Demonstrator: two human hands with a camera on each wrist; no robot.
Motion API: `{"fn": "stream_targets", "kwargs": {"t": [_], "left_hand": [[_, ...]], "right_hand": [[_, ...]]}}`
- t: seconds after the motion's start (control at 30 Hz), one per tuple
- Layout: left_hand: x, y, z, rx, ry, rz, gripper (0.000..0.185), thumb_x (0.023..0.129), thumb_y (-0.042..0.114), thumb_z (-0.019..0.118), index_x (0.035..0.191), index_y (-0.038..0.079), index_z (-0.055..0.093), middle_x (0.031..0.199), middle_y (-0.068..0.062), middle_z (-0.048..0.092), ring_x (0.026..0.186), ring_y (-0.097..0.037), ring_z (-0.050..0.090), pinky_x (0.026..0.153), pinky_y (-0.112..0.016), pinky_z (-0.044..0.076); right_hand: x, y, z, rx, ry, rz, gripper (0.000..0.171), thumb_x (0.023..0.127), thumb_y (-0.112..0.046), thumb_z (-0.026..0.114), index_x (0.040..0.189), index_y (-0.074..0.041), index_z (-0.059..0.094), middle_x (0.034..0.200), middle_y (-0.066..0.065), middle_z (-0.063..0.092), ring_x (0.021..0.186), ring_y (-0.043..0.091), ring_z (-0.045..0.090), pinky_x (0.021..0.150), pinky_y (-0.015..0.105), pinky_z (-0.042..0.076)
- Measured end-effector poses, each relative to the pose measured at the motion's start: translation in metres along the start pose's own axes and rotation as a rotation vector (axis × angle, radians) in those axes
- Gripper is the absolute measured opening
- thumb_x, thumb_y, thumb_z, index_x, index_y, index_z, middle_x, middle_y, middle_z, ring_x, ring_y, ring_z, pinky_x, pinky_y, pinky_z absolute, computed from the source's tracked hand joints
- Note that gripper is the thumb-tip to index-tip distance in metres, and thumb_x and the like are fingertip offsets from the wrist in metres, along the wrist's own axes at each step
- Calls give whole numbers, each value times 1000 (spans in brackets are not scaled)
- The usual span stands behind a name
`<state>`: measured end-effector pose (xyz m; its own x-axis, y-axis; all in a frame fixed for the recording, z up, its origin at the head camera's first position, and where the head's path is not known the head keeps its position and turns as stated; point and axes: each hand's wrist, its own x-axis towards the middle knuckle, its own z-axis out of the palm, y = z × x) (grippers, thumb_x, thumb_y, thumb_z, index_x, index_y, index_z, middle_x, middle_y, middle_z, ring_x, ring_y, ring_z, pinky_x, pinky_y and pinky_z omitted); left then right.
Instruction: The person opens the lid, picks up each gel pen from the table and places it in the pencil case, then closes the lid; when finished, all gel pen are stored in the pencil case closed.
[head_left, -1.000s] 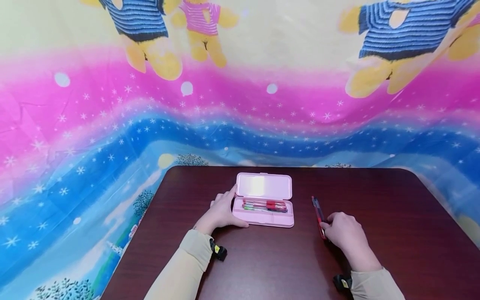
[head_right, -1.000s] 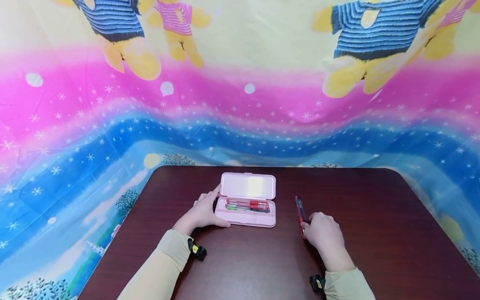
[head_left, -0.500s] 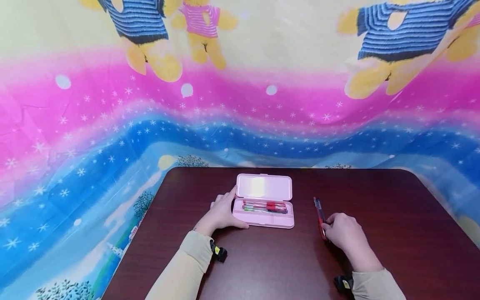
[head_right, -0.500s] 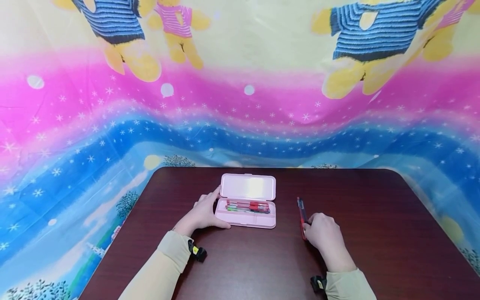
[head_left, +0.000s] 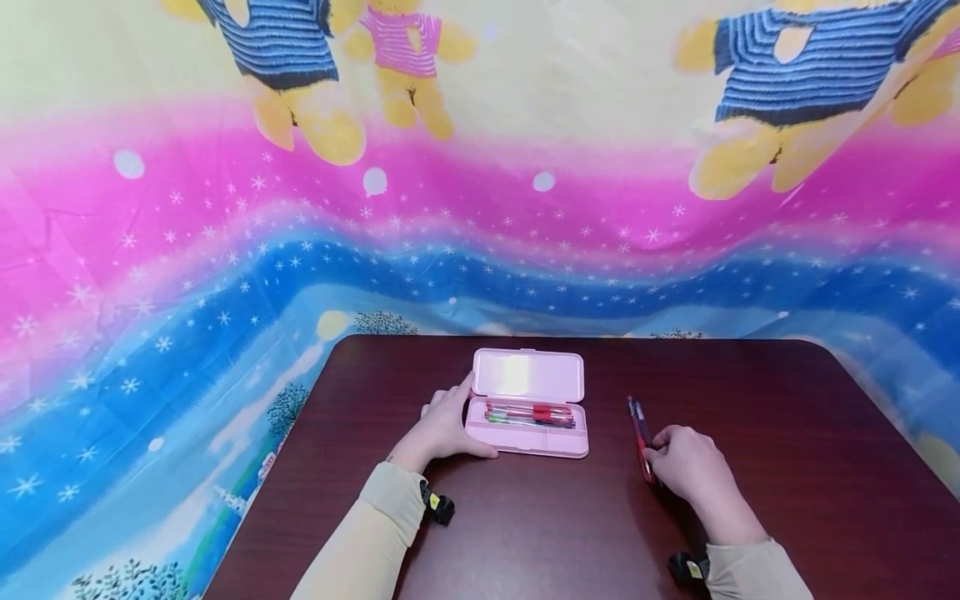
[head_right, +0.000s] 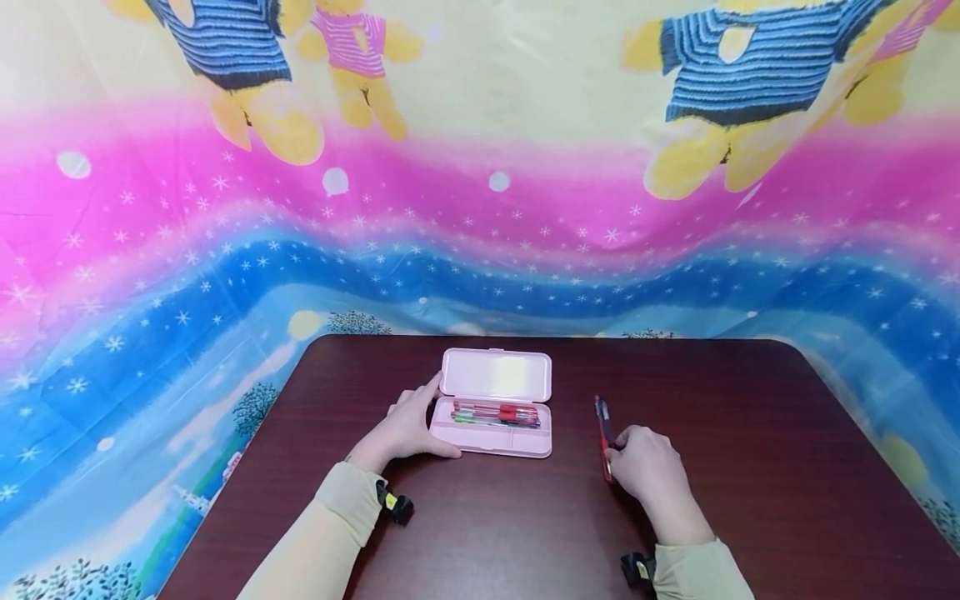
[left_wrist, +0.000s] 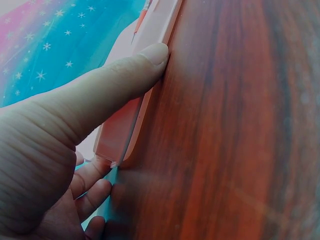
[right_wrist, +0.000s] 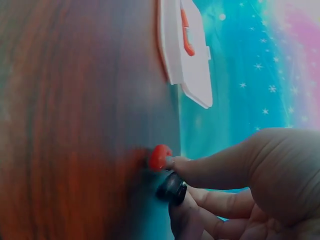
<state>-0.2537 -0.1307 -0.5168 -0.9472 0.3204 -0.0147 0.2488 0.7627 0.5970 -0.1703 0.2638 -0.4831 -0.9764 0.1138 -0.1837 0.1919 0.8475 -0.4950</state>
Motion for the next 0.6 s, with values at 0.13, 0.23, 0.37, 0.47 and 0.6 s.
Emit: {"fn": "stream_targets", "kwargs": {"t": [0.13, 0.23, 0.37, 0.47, 0.6], "left_hand": [[0, 0, -1, 6, -1, -1, 150, 59, 60, 105, 178, 23, 20, 163, -11, 56, 139, -34, 48, 115, -63, 41], [1, 1, -1, 14, -1, 0, 150, 60, 61, 105, 178, 23, 20, 162, -12, 56, 140, -35, 48, 115, -63, 41], [2, 1, -2, 6, -2, 0, 148, 61, 60, 104, 178, 24, 20, 161, -13, 56, 141, -35, 48, 116, -63, 41], [2, 0, -2, 1, -4, 0, 148, 61, 59, 105, 178, 26, 20, 160, -13, 57, 141, -36, 48, 116, -63, 41], [2, 1, -1, 7, -4, 3, 150, 60, 59, 105, 178, 27, 19, 158, -12, 59, 139, -35, 49, 114, -62, 41]], "right_hand": [[-1, -1, -4, -8, 35, -7, 28, 102, -20, 73, 113, 6, 73, 91, 12, 74, 77, 24, 62, 67, 41, 52], [-2, -7, -6, -18, 98, -45, 27, 102, -19, 72, 115, 5, 75, 92, 13, 73, 78, 25, 63, 68, 42, 53], [-6, -25, -1, -23, 240, -169, 26, 101, -18, 75, 118, 1, 78, 98, 14, 75, 79, 27, 66, 71, 49, 56], [-5, -45, 9, -18, 345, -311, 21, 98, -14, 78, 115, -3, 81, 102, 15, 75, 84, 30, 69, 77, 55, 58], [2, -76, 24, -24, 373, -462, 17, 96, -9, 81, 112, -7, 83, 105, 13, 75, 91, 32, 70, 85, 55, 60]]}}
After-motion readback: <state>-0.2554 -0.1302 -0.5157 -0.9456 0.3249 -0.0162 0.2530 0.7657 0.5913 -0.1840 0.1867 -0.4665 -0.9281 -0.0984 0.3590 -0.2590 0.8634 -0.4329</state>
